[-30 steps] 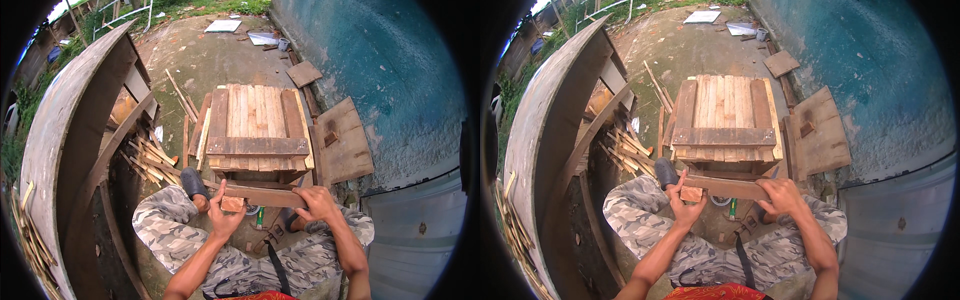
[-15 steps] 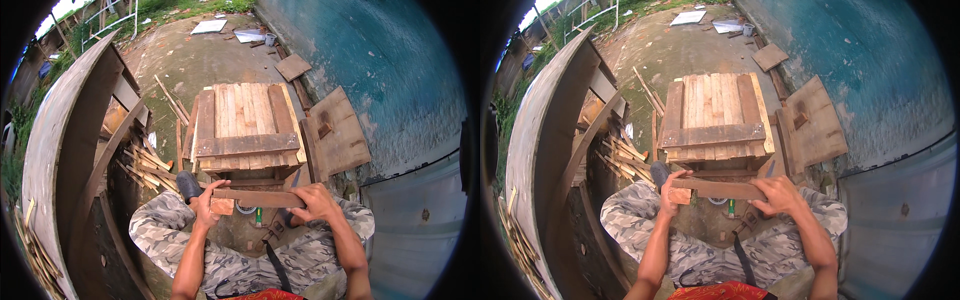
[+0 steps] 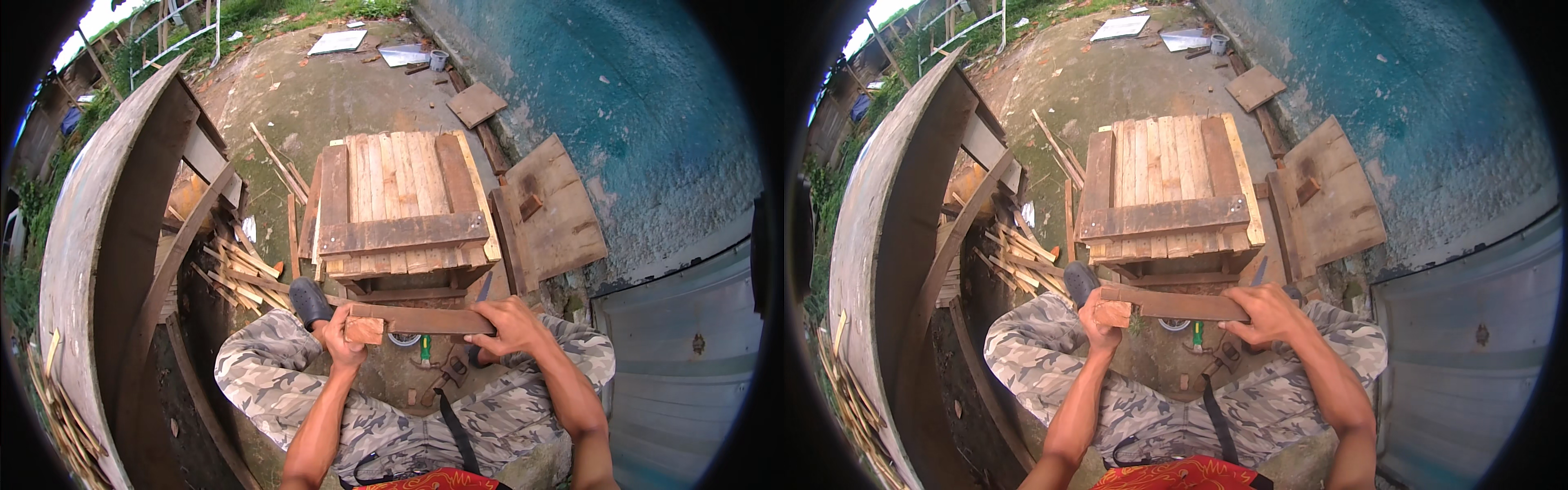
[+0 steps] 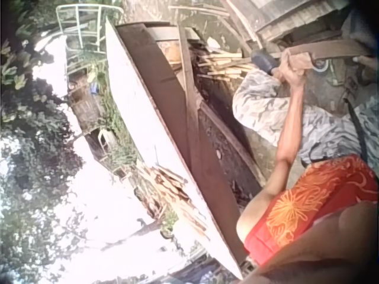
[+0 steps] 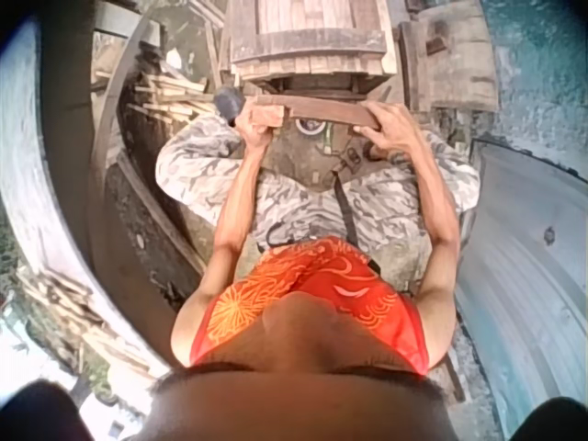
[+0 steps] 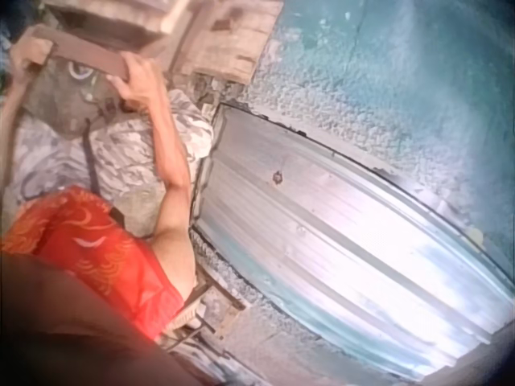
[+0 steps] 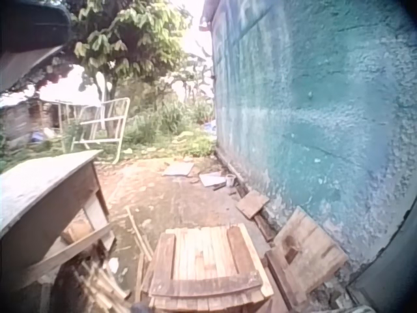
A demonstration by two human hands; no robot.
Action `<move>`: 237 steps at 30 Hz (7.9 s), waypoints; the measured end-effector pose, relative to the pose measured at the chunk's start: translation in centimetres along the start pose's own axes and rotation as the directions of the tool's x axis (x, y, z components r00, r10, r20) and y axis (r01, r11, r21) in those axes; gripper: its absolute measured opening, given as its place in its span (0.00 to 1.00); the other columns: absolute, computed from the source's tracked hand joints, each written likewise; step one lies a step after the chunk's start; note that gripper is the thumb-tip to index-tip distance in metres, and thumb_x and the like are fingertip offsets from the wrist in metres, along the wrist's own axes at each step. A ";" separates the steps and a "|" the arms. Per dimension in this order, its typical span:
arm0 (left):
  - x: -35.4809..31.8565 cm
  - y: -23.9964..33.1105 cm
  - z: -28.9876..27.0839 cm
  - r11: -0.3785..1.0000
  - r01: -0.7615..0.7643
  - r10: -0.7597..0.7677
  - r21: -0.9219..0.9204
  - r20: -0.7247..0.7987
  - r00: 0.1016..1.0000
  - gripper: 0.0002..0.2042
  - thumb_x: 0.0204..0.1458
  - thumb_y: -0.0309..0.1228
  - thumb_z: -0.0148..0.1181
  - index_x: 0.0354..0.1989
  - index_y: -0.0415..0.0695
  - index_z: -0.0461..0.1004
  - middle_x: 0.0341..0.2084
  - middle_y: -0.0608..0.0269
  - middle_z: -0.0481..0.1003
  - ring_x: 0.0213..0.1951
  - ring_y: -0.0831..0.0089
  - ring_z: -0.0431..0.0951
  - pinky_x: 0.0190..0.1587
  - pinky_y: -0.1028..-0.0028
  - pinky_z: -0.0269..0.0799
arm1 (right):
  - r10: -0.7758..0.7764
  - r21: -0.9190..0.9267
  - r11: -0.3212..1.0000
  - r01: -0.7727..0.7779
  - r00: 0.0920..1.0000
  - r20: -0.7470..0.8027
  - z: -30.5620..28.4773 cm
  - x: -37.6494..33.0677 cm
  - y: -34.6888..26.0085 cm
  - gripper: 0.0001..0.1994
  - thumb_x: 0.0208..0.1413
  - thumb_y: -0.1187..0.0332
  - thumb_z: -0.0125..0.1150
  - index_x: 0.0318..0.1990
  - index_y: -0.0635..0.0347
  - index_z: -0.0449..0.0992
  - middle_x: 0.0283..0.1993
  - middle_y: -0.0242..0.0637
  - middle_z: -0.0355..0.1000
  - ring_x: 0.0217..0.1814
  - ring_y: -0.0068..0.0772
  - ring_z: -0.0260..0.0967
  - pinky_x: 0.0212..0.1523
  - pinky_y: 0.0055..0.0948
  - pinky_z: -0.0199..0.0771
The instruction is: The person assembles a small wooden box-like structure by positioning wooden planks and securing them with nails. They use a hammer to drive nails into the wood and a hand saw to trim a plank to size.
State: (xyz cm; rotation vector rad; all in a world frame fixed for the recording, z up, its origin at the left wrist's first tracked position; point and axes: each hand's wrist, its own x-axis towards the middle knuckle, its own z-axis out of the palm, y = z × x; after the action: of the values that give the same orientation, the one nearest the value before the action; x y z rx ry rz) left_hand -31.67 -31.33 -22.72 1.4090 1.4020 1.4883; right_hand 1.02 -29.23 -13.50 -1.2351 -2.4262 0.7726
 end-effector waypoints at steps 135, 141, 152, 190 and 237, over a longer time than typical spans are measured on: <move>-3.8 9.0 5.9 0.990 0.002 0.005 -0.142 0.051 0.999 0.49 0.56 0.76 0.32 0.38 0.30 0.74 0.34 0.48 0.79 0.39 0.61 0.81 0.46 0.65 0.76 | 0.254 -0.022 0.967 -0.253 0.967 0.035 -1.4 -5.2 -2.0 0.32 0.41 0.40 0.75 0.45 0.56 0.81 0.36 0.45 0.81 0.41 0.51 0.79 0.39 0.44 0.76; -1.5 8.1 6.0 0.978 0.039 0.014 -0.206 0.251 0.968 0.58 0.46 0.83 0.38 0.56 0.29 0.69 0.47 0.46 0.78 0.50 0.59 0.80 0.54 0.63 0.73 | 0.313 0.065 0.948 -0.313 0.950 0.000 -2.6 -6.4 -1.3 0.29 0.42 0.40 0.75 0.42 0.56 0.82 0.31 0.45 0.81 0.35 0.50 0.79 0.36 0.43 0.76; 1.3 2.3 2.1 0.972 -0.112 0.001 0.207 0.469 0.883 0.43 0.44 0.72 0.60 0.48 0.38 0.74 0.39 0.50 0.80 0.44 0.52 0.82 0.48 0.62 0.74 | 0.406 0.347 0.864 -0.366 0.913 -0.049 -3.3 -7.7 1.0 0.28 0.41 0.47 0.79 0.40 0.63 0.81 0.26 0.44 0.77 0.28 0.42 0.77 0.33 0.36 0.73; 6.7 3.6 -1.8 0.636 0.723 -0.756 0.271 0.411 0.510 0.30 0.64 0.58 0.51 0.44 0.37 0.79 0.23 0.59 0.75 0.15 0.74 0.68 0.15 0.71 0.61 | 0.315 0.543 0.812 -0.214 0.944 -0.098 -0.2 -7.1 4.1 0.36 0.50 0.44 0.72 0.58 0.66 0.75 0.44 0.50 0.80 0.47 0.40 0.79 0.50 0.38 0.75; 15.0 14.4 7.3 0.884 -0.177 -0.019 0.433 0.411 0.912 0.38 0.39 0.50 0.76 0.51 0.29 0.75 0.42 0.40 0.81 0.43 0.58 0.83 0.49 0.64 0.76 | 0.868 0.807 0.481 -0.342 0.063 -0.492 -1.5 -8.3 9.2 0.40 0.41 0.54 0.76 0.58 0.70 0.67 0.47 0.56 0.78 0.48 0.46 0.77 0.51 0.38 0.74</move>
State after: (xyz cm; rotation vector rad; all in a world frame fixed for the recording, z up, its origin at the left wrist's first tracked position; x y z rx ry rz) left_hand -24.97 -18.50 -6.07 1.9591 1.4918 0.8476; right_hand 12.49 -31.03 -17.99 -1.8359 -0.5700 0.5739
